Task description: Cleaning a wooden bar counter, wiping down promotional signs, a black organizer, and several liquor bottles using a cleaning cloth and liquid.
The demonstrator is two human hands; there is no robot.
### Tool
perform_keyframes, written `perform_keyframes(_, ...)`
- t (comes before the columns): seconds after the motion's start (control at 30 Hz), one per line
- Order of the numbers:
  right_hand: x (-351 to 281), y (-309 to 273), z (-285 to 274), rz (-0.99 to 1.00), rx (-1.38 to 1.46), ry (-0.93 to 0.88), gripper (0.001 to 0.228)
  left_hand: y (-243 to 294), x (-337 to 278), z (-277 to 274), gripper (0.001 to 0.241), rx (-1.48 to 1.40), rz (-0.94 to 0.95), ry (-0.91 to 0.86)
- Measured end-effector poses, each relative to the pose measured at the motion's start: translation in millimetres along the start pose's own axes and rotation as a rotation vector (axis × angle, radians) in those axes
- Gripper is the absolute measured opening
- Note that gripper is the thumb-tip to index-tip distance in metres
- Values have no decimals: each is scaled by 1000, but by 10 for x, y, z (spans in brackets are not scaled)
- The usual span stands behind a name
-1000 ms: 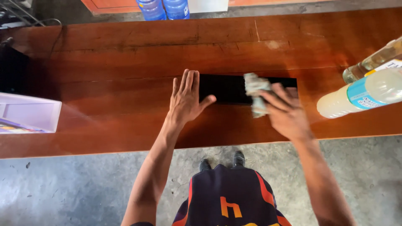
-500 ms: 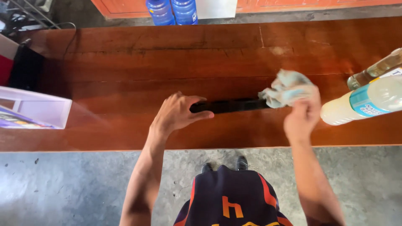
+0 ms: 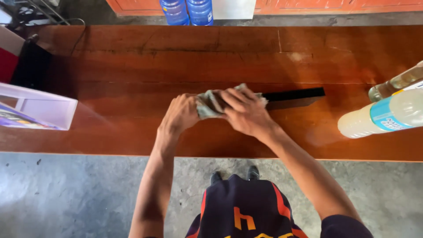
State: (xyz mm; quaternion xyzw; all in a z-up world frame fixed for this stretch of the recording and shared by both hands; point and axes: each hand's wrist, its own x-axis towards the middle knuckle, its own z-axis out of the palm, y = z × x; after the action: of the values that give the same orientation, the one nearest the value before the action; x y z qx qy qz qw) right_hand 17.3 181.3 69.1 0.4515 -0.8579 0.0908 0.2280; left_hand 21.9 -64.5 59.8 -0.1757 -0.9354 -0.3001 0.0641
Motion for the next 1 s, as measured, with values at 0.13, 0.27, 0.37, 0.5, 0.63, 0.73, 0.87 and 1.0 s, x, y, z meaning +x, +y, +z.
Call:
perform_keyframes(0.13,-366,390,-217,40,-91,-17,14,243,75,-163,34,13,115,45)
perform_keyframes(0.27,-872,816,-352,105,-255,9,29,343,97,-218,48,-14,2,-21)
perform_keyframes(0.37,-1107,960,-502,192,-220,107,33,248,61,-164,54,6,64,63)
perform_keyframes(0.5,-1356,1045,-461,433,-98,243,24,205,-40,-184,52,-259,24,121)
perform_keyframes(0.63,-1364,1042,-214,541,84,339,26,-199,-241,224,56,-556,-234,85)
perform_keyframes(0.73,-1322,1036,81,625,100,470,30,-368,-357,549,57,-714,154,362)
perform_keyframes(0.87,-929,841,209,684,86,382,39,-225,-362,539,57,-613,-194,394)
perform_keyframes(1.0,-768,782,452,696,52,201,45,-355,-493,637,63,-658,-404,438)
